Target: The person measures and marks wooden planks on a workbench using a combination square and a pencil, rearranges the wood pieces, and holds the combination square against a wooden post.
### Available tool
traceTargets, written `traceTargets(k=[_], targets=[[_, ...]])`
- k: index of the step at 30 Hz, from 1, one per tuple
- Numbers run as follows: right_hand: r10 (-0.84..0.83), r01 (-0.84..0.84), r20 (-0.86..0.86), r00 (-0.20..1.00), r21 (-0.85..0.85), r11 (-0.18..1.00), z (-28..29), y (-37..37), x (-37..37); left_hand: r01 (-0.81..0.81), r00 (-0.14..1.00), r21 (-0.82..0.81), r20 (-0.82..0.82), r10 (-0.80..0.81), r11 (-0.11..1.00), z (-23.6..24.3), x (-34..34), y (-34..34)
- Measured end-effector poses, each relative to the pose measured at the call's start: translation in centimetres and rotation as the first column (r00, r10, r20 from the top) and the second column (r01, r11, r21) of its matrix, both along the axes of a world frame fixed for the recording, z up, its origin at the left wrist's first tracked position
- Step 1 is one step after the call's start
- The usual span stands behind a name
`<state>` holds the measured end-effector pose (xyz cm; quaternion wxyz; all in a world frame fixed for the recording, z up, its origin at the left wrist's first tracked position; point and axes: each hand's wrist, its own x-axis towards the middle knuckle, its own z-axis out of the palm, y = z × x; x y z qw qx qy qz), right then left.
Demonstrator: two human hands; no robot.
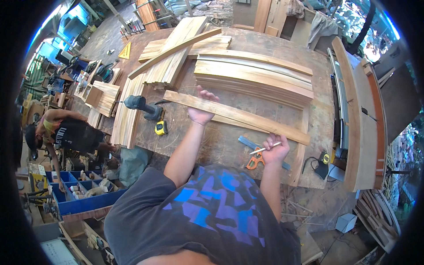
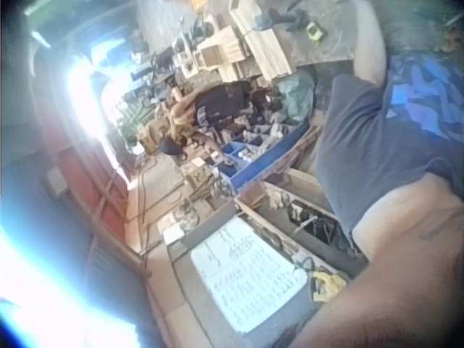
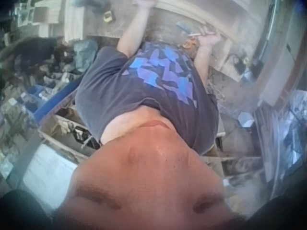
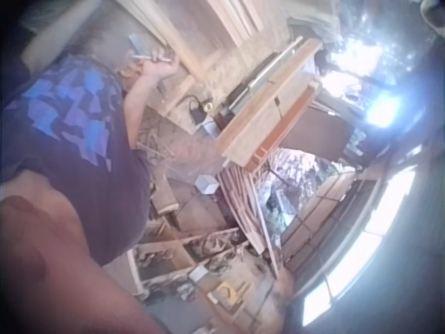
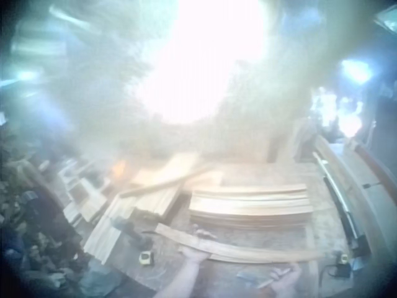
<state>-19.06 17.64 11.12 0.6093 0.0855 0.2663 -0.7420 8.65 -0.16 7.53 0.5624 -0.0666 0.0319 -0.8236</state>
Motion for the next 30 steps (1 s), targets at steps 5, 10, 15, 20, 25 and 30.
traceTargets(k=[5, 10, 15, 20, 25, 30], targets=[[-0.024, 0.029, -0.068, 0.997, 0.069, 0.997, -6.0, -1.3, -2.6, -0.181, 0.959, 0.18, 0.248, 0.133, 0.967, -5.1, 3.9, -2.3], [-0.031, 0.055, -0.141, 0.99, 0.171, 0.984, -8.5, -3.1, -4.6, -0.339, 0.87, 0.298, 0.46, 0.177, 0.893, -6.5, 7.1, -3.2], [0.124, -0.051, -0.234, 0.964, 0.296, 0.954, -12.7, -5.7, -7.2, -0.419, 0.586, 0.246, 0.808, 0.054, 0.874, -7.4, 8.9, -4.9], [0.283, -0.139, -0.252, 0.926, 0.468, 0.873, -12.6, -9.5, -7.3, -0.445, 0.273, 0.059, 0.959, 0.073, 0.894, -11.5, 13.7, -7.9], [0.564, 0.034, -0.784, 0.259, 0.591, 0.806, -15.8, -7.6, -7.9, -0.238, -0.092, -0.066, 0.995, 0.045, 0.969, -9.9, 10.4, -9.8], [0.518, 0.19, -0.63, -0.579, 0.513, 0.837, -8.9, -10.2, -3.5, -0.172, -0.326, -0.227, 0.931, 0.162, 0.959, -18.6, 17.3, -10.2]])
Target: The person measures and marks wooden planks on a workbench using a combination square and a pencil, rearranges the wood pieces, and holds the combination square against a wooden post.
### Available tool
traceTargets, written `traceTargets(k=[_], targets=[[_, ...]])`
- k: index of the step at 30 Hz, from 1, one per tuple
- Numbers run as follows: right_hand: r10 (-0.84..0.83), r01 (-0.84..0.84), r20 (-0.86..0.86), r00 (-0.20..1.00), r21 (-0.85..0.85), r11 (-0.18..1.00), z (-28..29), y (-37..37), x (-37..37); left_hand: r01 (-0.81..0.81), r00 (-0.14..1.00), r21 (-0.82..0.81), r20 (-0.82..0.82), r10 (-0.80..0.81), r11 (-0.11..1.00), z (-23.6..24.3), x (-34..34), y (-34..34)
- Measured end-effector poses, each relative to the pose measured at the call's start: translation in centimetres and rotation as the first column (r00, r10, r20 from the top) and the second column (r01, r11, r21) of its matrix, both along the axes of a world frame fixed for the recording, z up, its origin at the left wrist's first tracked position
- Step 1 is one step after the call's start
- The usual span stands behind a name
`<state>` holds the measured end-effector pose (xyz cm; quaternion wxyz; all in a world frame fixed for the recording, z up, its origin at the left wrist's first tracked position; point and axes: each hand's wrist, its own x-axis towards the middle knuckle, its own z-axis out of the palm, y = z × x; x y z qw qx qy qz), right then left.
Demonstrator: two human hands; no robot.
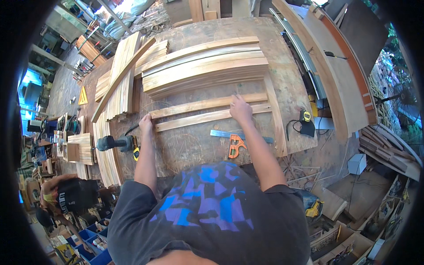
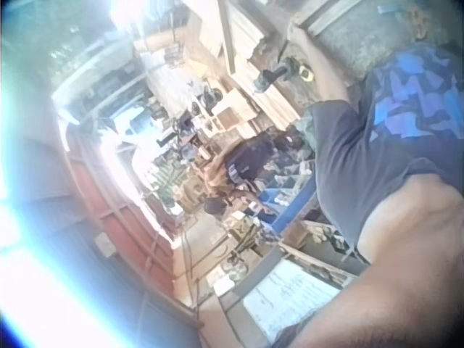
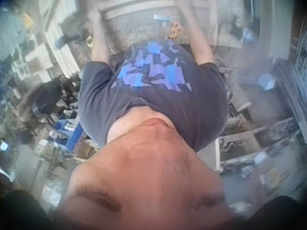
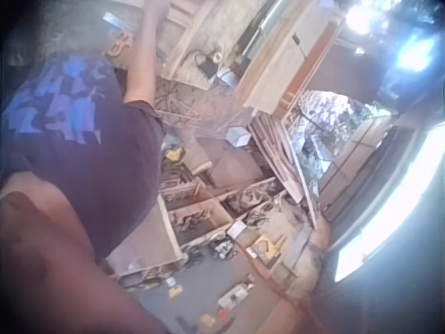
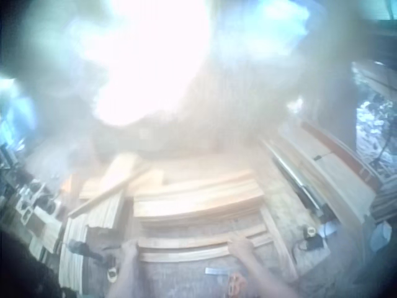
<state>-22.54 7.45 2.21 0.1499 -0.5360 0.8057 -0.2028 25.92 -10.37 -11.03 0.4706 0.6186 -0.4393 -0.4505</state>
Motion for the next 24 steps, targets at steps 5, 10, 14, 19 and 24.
traceTargets(k=[5, 10, 14, 19, 24], targets=[[-0.049, 0.052, -0.056, 0.997, 0.04, 0.998, -0.3, 1.6, -1.5, 0.013, 0.889, 0.065, 0.455, -0.041, 0.998, 1.5, -4.0, 0.9], [-0.043, 0.049, -0.094, 0.995, 0.063, 0.997, -1.0, 1.5, -2.7, 0.041, 0.804, 0.01, 0.594, -0.039, 0.999, 4.1, -5.7, 2.2], [0.03, -0.009, -0.14, 0.99, 0.143, 0.99, -0.5, 1.2, -2.8, 0.043, 0.881, 0.004, 0.472, -0.04, 0.999, 2.7, -3.8, 2.1], [-0.012, 0.02, -0.111, 0.994, 0.071, 0.997, -1.0, 2.4, -2.6, 0.062, 0.832, -0.008, 0.553, -0.047, 0.998, 3.4, -5.3, 2.7], [-0.043, 0.046, -0.08, 0.996, 0.034, 0.998, -1.3, 2.9, -2.8, 0.0, 0.786, 0.017, 0.618, -0.01, 1.0, 4.5, -6.4, 4.3]])
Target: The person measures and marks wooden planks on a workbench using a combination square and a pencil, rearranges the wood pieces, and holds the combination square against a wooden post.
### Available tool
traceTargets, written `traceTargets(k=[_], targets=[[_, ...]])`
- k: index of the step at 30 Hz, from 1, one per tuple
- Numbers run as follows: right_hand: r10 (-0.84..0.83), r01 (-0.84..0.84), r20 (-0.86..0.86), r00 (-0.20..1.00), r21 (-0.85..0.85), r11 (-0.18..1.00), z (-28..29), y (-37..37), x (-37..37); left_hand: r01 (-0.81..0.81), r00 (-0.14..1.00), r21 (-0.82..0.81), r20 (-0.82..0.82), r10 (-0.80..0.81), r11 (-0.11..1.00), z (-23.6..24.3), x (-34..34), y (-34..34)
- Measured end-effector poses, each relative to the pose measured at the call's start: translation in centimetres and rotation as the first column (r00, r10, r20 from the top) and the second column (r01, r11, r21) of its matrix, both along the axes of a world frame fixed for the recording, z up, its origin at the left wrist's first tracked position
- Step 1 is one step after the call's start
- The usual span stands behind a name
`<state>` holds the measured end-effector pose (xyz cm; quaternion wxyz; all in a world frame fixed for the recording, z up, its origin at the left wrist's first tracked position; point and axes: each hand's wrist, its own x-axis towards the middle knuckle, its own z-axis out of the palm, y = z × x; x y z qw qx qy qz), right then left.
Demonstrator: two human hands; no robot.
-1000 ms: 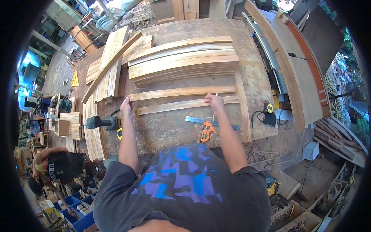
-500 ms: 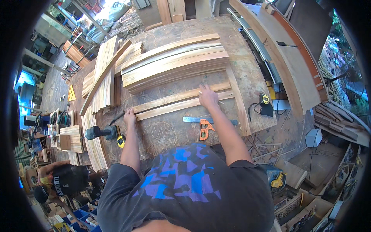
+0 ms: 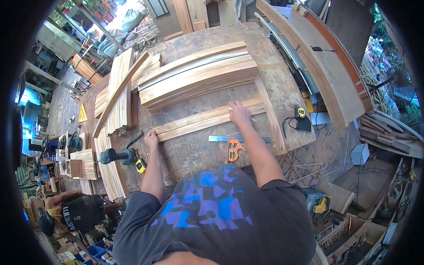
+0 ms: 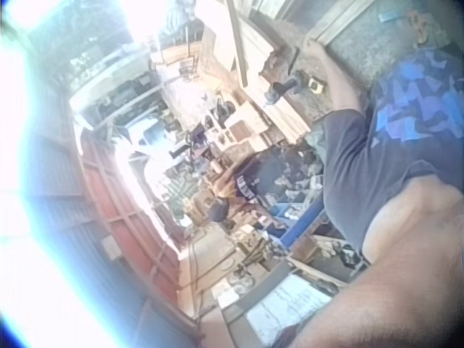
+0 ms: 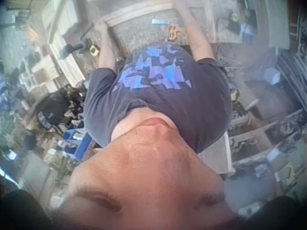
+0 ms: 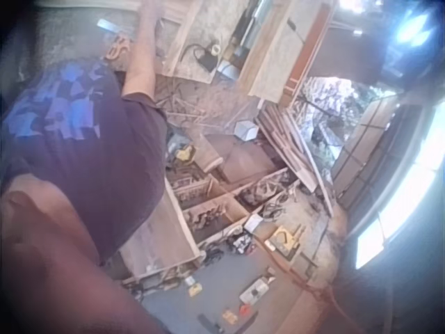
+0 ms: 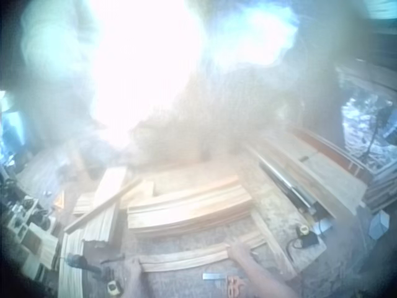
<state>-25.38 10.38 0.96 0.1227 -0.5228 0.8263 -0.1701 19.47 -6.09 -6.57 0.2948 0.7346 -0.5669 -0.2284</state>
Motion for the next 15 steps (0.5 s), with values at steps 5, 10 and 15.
traceTargets(k=[5, 10, 15], targets=[[-0.036, 0.036, 0.003, 0.999, -0.024, 0.999, -1.0, 0.2, -0.1, 0.06, 0.997, 0.05, -0.048, -0.058, 0.997, 1.9, -1.7, 1.5], [-0.048, 0.047, 0.043, 0.998, 0.027, 0.999, -0.2, 0.0, 0.5, -0.017, 0.998, -0.017, -0.056, 0.016, 1.0, -0.1, -0.3, 2.5], [-0.081, 0.073, -0.025, 0.996, -0.225, 0.972, -1.6, 0.8, 0.3, 0.027, 0.998, -0.01, -0.065, -0.028, 1.0, 1.9, -0.8, 3.2]])
